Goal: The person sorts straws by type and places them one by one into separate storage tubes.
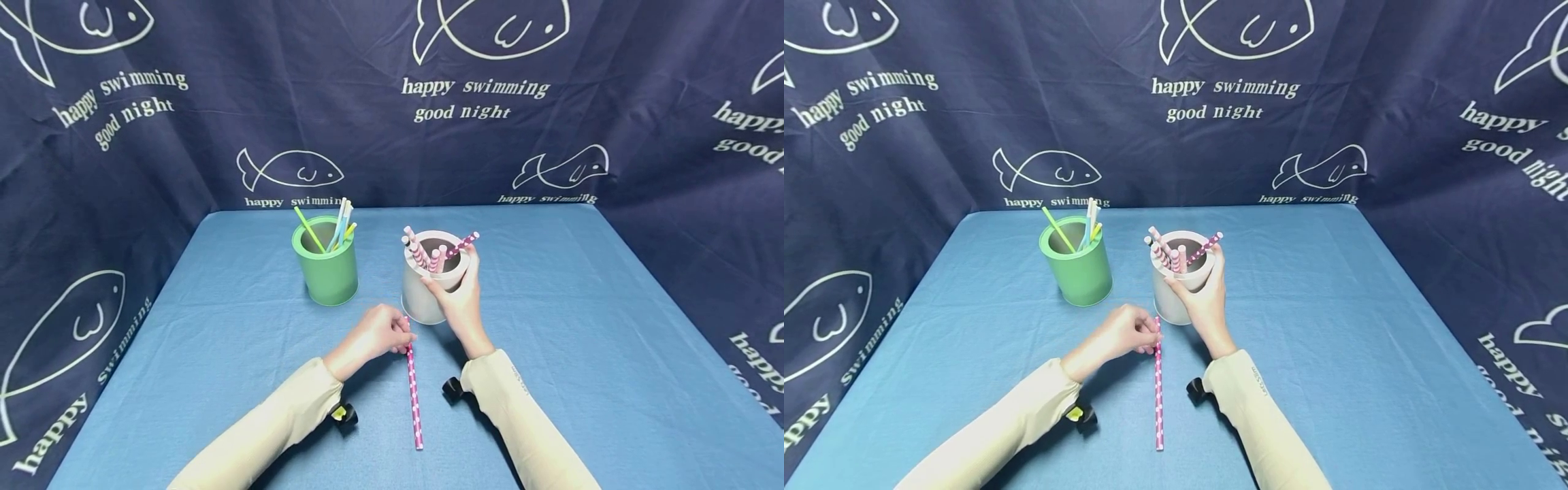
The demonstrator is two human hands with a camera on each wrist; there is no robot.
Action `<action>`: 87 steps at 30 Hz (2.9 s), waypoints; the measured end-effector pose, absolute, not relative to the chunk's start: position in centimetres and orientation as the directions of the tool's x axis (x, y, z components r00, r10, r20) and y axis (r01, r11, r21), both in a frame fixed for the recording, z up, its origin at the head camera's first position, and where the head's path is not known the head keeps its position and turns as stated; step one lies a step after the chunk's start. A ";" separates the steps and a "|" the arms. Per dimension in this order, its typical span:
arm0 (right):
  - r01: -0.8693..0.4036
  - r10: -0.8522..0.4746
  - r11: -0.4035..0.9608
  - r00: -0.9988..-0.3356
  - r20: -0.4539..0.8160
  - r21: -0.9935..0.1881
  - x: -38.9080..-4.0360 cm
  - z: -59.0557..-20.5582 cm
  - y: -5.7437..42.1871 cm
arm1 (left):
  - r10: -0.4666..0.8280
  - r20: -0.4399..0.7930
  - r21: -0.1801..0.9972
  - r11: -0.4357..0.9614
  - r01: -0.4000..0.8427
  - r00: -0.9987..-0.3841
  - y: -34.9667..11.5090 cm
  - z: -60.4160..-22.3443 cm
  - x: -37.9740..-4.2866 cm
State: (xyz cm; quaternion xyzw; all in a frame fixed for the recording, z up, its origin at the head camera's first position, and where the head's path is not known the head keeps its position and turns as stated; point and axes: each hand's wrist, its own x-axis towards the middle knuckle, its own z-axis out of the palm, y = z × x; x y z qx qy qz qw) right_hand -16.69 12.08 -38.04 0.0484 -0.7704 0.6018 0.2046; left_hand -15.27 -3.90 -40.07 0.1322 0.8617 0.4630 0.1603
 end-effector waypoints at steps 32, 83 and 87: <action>-0.315 0.166 0.268 -0.916 0.366 -0.910 -16.6 -38.0 12.1 | 0.301 -0.403 0.766 0.628 -0.138 -0.864 -2.6 -41.4 -17.2; -0.327 0.155 0.235 -0.917 0.368 -0.915 -19.4 -41.7 13.1 | 0.011 0.720 0.693 -0.017 0.720 -0.693 -5.4 -30.1 -13.4; -0.329 0.154 0.249 -0.915 0.372 -0.911 -19.3 -41.8 13.0 | -0.026 0.761 0.648 -0.021 0.761 -0.649 -5.3 -29.5 -13.5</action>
